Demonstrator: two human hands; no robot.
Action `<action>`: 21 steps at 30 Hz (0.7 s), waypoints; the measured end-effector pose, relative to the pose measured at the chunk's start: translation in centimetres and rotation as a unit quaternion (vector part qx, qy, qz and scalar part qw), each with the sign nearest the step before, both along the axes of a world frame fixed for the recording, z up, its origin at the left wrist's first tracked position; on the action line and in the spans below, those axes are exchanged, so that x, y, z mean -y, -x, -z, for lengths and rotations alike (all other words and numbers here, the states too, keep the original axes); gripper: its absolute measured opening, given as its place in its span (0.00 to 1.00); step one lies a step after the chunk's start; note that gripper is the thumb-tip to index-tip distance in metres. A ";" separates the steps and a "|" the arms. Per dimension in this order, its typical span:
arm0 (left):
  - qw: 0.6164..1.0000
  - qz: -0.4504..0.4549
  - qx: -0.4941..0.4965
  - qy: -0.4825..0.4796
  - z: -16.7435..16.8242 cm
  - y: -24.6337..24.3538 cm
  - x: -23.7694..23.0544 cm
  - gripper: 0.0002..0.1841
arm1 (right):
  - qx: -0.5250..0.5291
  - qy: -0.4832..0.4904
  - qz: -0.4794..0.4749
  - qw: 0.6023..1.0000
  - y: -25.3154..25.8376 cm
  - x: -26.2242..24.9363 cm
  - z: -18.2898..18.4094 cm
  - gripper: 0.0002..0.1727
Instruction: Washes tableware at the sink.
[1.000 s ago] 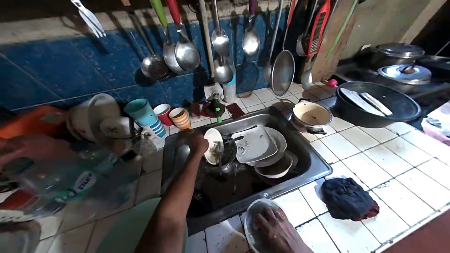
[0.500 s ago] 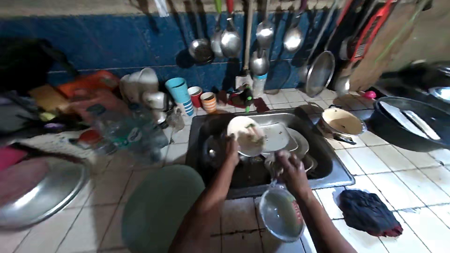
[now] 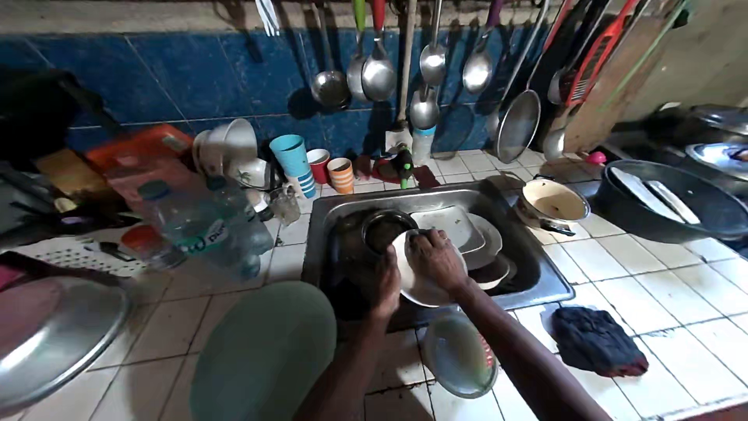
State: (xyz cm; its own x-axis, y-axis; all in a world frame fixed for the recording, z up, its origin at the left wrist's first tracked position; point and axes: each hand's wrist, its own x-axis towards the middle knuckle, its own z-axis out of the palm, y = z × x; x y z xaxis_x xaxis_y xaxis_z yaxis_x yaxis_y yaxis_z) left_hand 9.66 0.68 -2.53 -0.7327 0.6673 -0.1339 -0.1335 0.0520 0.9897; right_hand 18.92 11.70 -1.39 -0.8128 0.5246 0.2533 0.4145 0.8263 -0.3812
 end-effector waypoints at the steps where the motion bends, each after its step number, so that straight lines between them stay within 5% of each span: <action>1: 1.000 0.012 0.019 -0.014 0.2 -0.6 -0.6 0.29 | -0.008 0.061 0.019 0.998 0.6 0.7 -0.7 0.25; 5: 1.000 0.000 0.020 -0.005 -0.5 0.9 -1.8 0.30 | -0.025 0.215 -0.057 0.975 -0.4 3.6 -0.8 0.26; 8: 0.999 -0.036 -0.008 0.018 -0.3 2.3 -0.8 0.29 | 0.101 0.070 -0.075 0.990 -2.6 1.7 -0.4 0.21; 10: 0.999 -0.014 0.003 0.032 0.4 1.5 -0.7 0.30 | 0.103 -0.067 -0.030 0.992 -2.4 -0.5 -0.3 0.20; 12: 0.999 0.015 0.026 0.019 0.5 0.1 -1.4 0.31 | 0.068 -0.087 0.028 0.993 -0.7 -1.3 -0.5 0.21; 16: 0.997 0.030 0.068 -0.023 -0.6 0.6 -2.7 0.32 | -0.002 0.156 -0.049 0.987 0.5 2.7 -1.0 0.29; 18: 0.998 0.036 0.053 -0.013 -0.8 2.8 -2.2 0.32 | 0.044 0.181 -0.145 0.972 -0.9 3.0 -1.1 0.27; 21: 0.999 0.040 0.008 0.005 -0.3 4.0 -1.4 0.31 | 0.067 0.007 -0.121 0.990 -2.6 0.4 -0.9 0.20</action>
